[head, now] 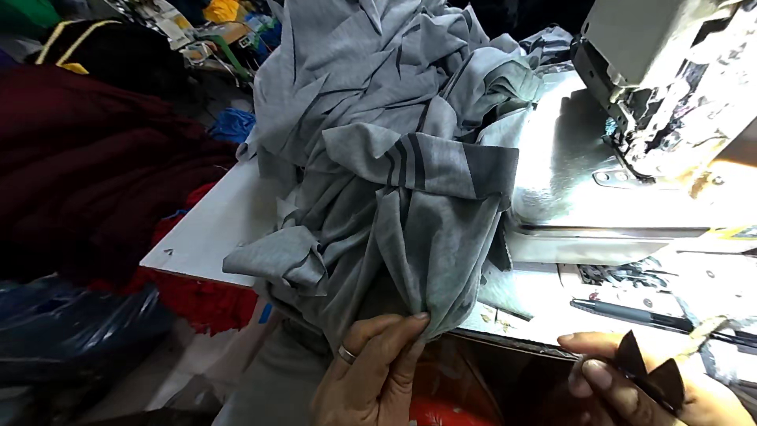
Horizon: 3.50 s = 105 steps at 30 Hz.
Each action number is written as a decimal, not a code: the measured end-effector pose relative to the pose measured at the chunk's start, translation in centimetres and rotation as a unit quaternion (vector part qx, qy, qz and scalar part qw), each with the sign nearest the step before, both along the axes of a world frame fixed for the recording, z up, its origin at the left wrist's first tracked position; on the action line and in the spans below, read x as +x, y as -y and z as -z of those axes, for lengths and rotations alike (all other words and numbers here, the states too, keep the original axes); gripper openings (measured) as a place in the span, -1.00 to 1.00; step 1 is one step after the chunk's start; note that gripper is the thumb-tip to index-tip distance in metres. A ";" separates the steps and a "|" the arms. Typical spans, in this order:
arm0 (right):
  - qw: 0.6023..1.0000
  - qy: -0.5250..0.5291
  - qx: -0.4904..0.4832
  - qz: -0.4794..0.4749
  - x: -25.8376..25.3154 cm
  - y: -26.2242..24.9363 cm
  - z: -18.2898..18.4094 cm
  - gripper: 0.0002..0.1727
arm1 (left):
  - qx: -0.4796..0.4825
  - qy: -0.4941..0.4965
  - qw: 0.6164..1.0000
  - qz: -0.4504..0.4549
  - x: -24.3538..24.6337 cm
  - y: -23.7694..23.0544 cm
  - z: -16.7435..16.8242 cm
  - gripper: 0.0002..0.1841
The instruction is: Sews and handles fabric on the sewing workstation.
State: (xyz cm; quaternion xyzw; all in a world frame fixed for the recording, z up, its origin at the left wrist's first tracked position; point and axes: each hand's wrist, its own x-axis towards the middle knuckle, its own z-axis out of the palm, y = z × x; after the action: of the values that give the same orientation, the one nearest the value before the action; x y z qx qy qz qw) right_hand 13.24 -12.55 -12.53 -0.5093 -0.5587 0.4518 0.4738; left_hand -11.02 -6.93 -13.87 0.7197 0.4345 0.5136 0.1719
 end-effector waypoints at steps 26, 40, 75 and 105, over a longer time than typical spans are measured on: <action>0.992 -0.120 -0.014 0.044 0.2 -0.9 1.5 -0.76 | -0.049 -0.007 0.998 0.041 0.5 0.2 0.7 -0.83; 0.992 -0.116 -0.018 0.041 0.1 -0.8 1.5 -0.76 | -0.042 -0.038 0.996 0.072 -0.2 0.3 0.2 -0.83; 0.993 -0.109 -0.009 0.055 0.0 -0.8 1.8 -0.76 | 0.044 -0.184 0.980 -0.057 3.2 -3.9 0.3 -0.69; 0.993 -0.108 -0.016 0.038 0.3 -0.9 2.0 -0.74 | -0.086 0.357 0.924 -0.106 1.1 -4.4 -2.3 -0.76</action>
State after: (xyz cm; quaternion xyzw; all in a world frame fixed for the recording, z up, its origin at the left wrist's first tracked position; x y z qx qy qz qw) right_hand 13.54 -11.65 -14.52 -0.4862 -0.4773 0.4942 0.5400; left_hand -9.96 -2.58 -11.54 0.4208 0.4609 0.7121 0.3215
